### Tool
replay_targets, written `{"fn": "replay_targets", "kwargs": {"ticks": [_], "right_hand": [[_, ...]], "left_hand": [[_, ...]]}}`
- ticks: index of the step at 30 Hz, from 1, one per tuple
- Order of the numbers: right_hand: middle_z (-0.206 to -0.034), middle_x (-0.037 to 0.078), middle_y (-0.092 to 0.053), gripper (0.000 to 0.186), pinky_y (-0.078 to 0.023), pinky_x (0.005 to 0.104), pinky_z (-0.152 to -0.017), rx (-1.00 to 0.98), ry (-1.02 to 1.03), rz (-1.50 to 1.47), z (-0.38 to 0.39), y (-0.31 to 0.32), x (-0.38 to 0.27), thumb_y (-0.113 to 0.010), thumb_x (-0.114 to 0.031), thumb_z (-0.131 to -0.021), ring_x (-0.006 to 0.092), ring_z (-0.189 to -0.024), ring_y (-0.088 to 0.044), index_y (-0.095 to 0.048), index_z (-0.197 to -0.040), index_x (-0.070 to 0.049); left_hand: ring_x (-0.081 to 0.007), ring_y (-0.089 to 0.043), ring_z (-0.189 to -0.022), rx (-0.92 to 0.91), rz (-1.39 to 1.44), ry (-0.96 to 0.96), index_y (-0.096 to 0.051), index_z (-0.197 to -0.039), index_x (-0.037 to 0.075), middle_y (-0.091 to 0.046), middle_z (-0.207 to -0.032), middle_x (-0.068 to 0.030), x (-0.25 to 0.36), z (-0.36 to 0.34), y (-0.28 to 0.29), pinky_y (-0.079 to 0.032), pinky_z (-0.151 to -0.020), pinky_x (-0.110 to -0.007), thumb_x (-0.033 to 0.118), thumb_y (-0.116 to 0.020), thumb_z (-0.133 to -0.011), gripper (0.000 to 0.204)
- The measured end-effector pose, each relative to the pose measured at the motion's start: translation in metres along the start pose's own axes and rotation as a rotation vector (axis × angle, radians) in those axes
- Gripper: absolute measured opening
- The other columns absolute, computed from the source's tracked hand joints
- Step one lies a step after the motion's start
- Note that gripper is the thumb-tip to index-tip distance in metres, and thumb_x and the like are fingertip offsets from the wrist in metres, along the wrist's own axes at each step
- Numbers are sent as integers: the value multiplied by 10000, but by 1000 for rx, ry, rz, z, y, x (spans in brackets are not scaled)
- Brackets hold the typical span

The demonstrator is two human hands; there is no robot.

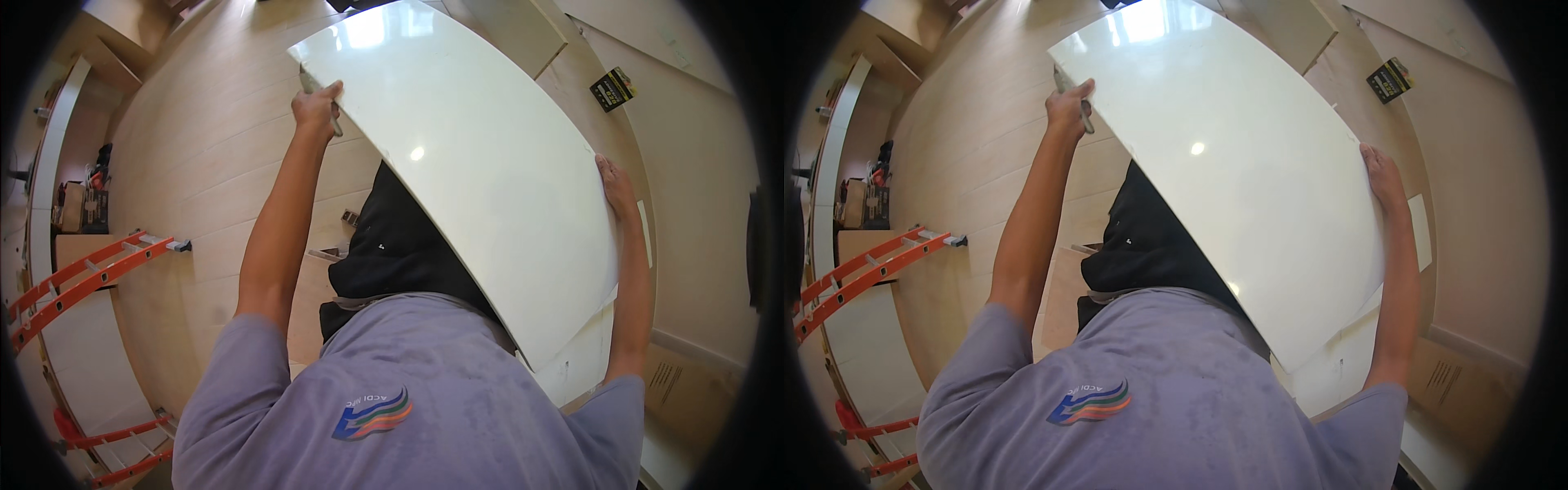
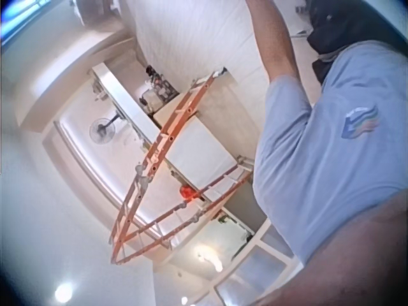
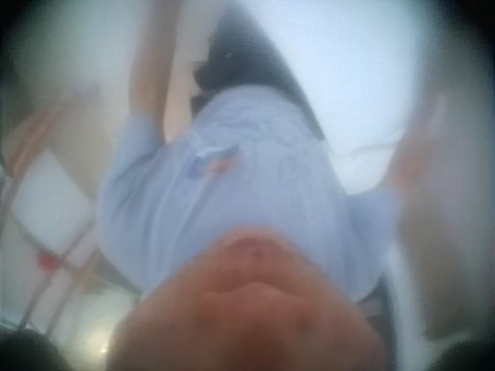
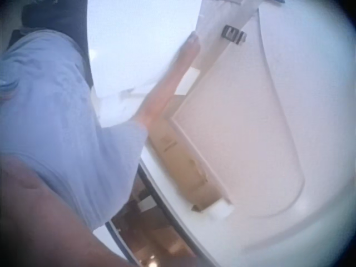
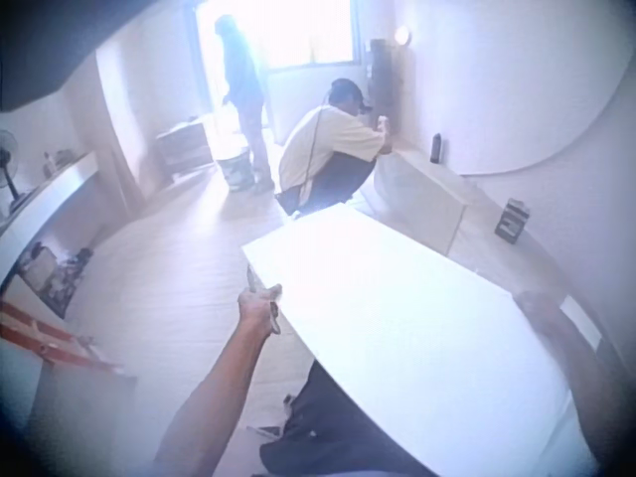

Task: The person smooths a white cabinet door with a sanding block, then uses a utility knife to trim the edges. They flip the door and continue trimming and smoothing the edges and surface. The person works on the floor in a room with other workers and tools.

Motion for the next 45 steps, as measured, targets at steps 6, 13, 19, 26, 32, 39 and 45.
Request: {"fn": "replay_targets", "kwargs": {"ticks": [6, 13, 19, 26, 32, 39, 45], "right_hand": [[-1223, 227, -729, 553, -483, 378, -1022, -31, -60, 134, 12, 7, -12, -527, -431, -1073, 294, -1134, -689, -669, -1279, 62], [-1294, 223, -701, 525, -462, 389, -1052, -49, -118, 139, 30, 12, -13, -521, -398, -1077, 300, -1198, -664, -654, -1311, 52], [-1262, 203, -696, 504, -482, 406, -1015, -52, -238, -57, 51, 3, -18, -510, -388, -1084, 274, -1138, -648, -653, -1314, 38], [-1106, 132, -714, 311, -535, 400, -874, -48, -325, -332, 72, -30, -30, -574, -257, -1059, 226, -946, -651, -700, -1154, 11], [-1338, 250, -656, 496, -461, 370, -1063, 27, -310, -720, 160, -84, -60, -596, -198, -1026, 317, -1235, -617, -537, -1415, 103], [-1339, 305, -641, 539, -449, 380, -1095, 231, -154, -510, 211, -113, -84, -611, -193, -1008, 370, -1259, -632, -499, -1464, 72], [-1451, 276, -537, 592, -457, 455, -1094, 168, -22, -74, 214, -62, -111, -674, -239, -970, 435, -1298, -567, -510, -1473, 28]], "left_hand": [[-186, -566, -515, 89, -146, -100, -597, -979, -56, -673, -783, -141, -8, -29, -33, -452, -445, -352, 109, -851, -824, 341], [-185, -573, -517, -44, -270, -48, -599, -1001, -44, -654, -788, -125, -13, 19, -48, -449, -422, -353, 162, -835, -830, 357], [-145, -526, -492, -277, -254, 25, -608, -956, -1, -599, -746, -65, -20, 38, -64, -404, -395, -329, 157, -818, -849, 284], [-117, -488, -488, -485, -226, 145, -579, -904, 73, -554, -704, -26, -12, -11, -59, -378, -397, -283, 122, -794, -882, 221], [-124, -522, -532, -667, -346, 127, -613, -1012, 61, -558, -719, -16, 4, -37, -46, -445, -465, -288, 137, -758, -927, 184], [-127, -540, -554, -714, -384, 86, -616, -1055, 52, -586, -766, -18, 7, -49, -40, -466, -491, -288, 149, -753, -938, 204], [-125, -620, -725, -669, -507, 12, -556, -1265, -18, -620, -927, -30, 29, -34, -19, -517, -570, -286, 122, -707, -946, 380]]}}
Point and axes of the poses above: each hand's wrist, its own z-axis away from the middle knuckle, its own y-axis out of the back of the hand, x = y × z, the point moved 4 cm from there along -z, towards the middle knuckle
